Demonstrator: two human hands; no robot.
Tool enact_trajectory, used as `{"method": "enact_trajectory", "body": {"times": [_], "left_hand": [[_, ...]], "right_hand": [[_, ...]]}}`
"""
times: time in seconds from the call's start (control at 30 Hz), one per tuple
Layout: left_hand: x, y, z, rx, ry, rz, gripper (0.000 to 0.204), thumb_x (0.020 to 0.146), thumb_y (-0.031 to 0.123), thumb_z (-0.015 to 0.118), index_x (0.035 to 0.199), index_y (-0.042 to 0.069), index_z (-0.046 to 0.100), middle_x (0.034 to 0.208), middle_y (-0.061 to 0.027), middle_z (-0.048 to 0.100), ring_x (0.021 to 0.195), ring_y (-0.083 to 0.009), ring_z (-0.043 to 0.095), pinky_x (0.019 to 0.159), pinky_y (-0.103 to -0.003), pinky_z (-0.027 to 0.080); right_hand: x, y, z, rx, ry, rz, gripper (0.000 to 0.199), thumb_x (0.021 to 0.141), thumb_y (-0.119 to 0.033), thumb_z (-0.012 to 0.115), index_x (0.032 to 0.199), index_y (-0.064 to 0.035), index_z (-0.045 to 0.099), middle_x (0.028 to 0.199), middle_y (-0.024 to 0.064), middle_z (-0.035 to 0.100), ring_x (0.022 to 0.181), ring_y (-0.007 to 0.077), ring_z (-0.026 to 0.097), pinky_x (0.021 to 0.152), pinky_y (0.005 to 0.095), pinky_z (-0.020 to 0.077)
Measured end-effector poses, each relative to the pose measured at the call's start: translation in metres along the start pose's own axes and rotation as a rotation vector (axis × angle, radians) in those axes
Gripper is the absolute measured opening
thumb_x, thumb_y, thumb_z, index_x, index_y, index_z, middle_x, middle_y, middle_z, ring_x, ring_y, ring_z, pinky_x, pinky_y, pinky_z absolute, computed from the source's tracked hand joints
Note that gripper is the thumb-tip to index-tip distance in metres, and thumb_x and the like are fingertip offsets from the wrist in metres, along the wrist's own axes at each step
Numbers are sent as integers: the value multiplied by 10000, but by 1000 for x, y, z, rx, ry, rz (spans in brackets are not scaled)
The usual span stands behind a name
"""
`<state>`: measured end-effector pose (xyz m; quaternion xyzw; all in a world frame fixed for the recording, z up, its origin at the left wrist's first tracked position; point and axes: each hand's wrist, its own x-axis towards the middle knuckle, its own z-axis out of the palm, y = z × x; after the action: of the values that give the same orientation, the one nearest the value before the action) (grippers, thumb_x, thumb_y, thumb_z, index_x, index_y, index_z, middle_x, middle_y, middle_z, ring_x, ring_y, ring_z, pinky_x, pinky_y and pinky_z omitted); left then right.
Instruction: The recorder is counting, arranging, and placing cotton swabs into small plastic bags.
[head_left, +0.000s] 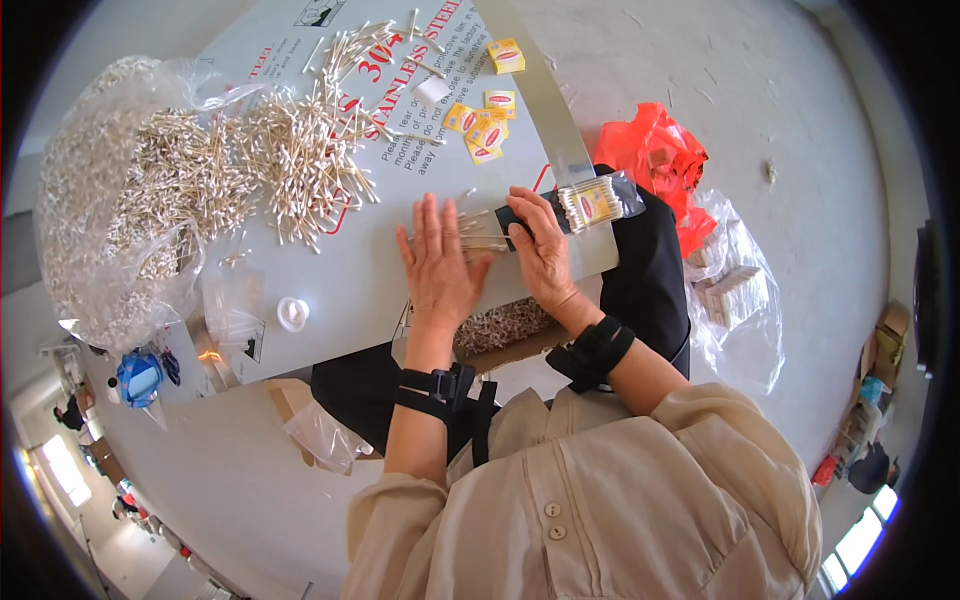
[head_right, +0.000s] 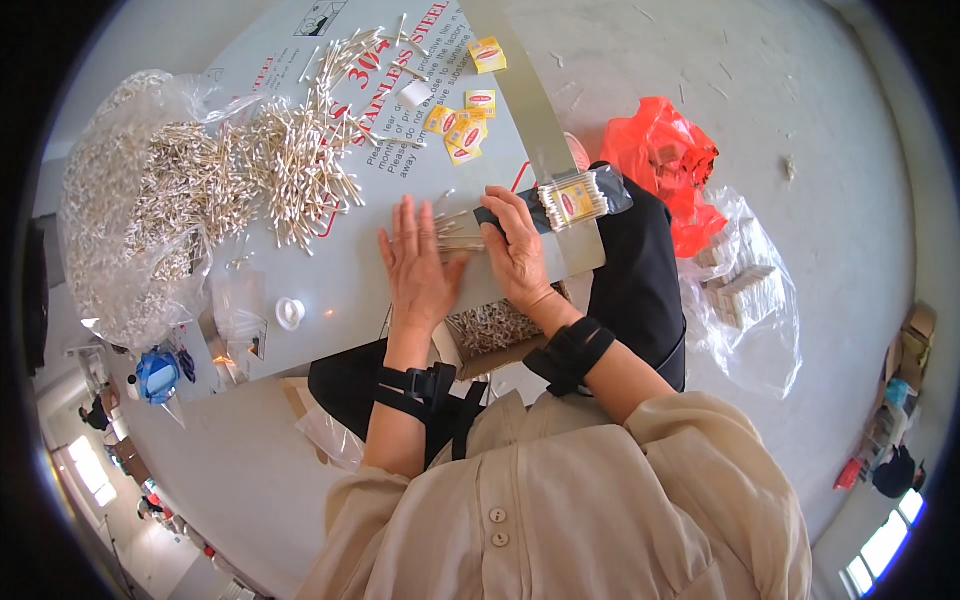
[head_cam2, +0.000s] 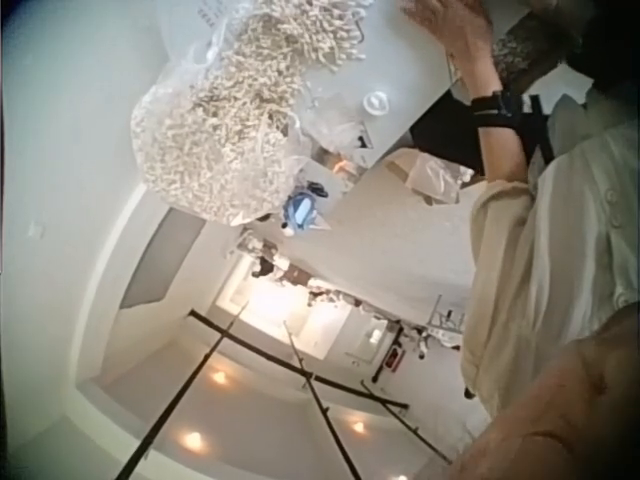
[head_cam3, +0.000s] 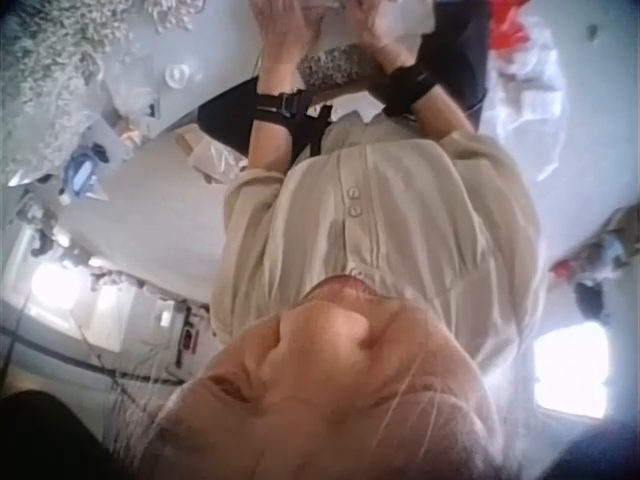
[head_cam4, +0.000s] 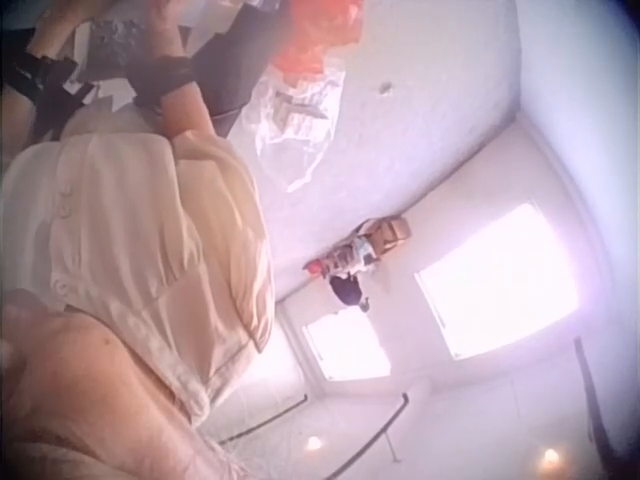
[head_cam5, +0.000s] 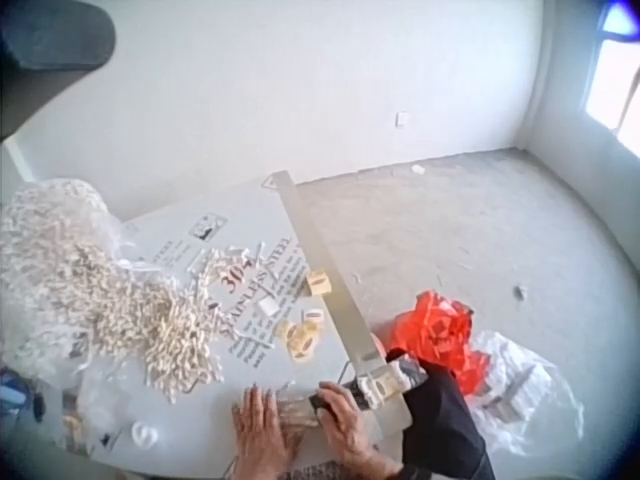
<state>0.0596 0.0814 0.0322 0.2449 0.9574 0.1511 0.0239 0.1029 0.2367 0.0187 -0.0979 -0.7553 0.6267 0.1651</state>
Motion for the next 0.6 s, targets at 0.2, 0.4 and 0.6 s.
{"method": "enact_trajectory", "body": {"times": [0.2,0.4,0.6], "left_hand": [[5,-13,21,-927,552,-225,613,1033,320,413,1509,-17,223,1564,-213,235,1451,-336,238,1186,-435,188],[20,2,28,-1120,590,-285,587,1041,317,412,1495,-22,259,1521,-200,310,1421,-292,299,1175,-424,228],[17,9,38,-1159,593,-217,555,1031,298,455,1470,-13,320,1504,-164,357,1378,-275,363,1152,-407,276]], "right_hand": [[8,6,17,143,32,-20,345,1004,-85,485,1332,18,499,1422,166,464,1323,270,446,1090,337,351],[40,11,34,202,-55,-44,375,1038,-154,449,1370,17,483,1485,133,413,1374,210,381,1118,310,321],[48,11,34,269,-93,56,384,1049,-200,431,1342,38,505,1435,134,475,1349,212,418,1120,311,330]]}}
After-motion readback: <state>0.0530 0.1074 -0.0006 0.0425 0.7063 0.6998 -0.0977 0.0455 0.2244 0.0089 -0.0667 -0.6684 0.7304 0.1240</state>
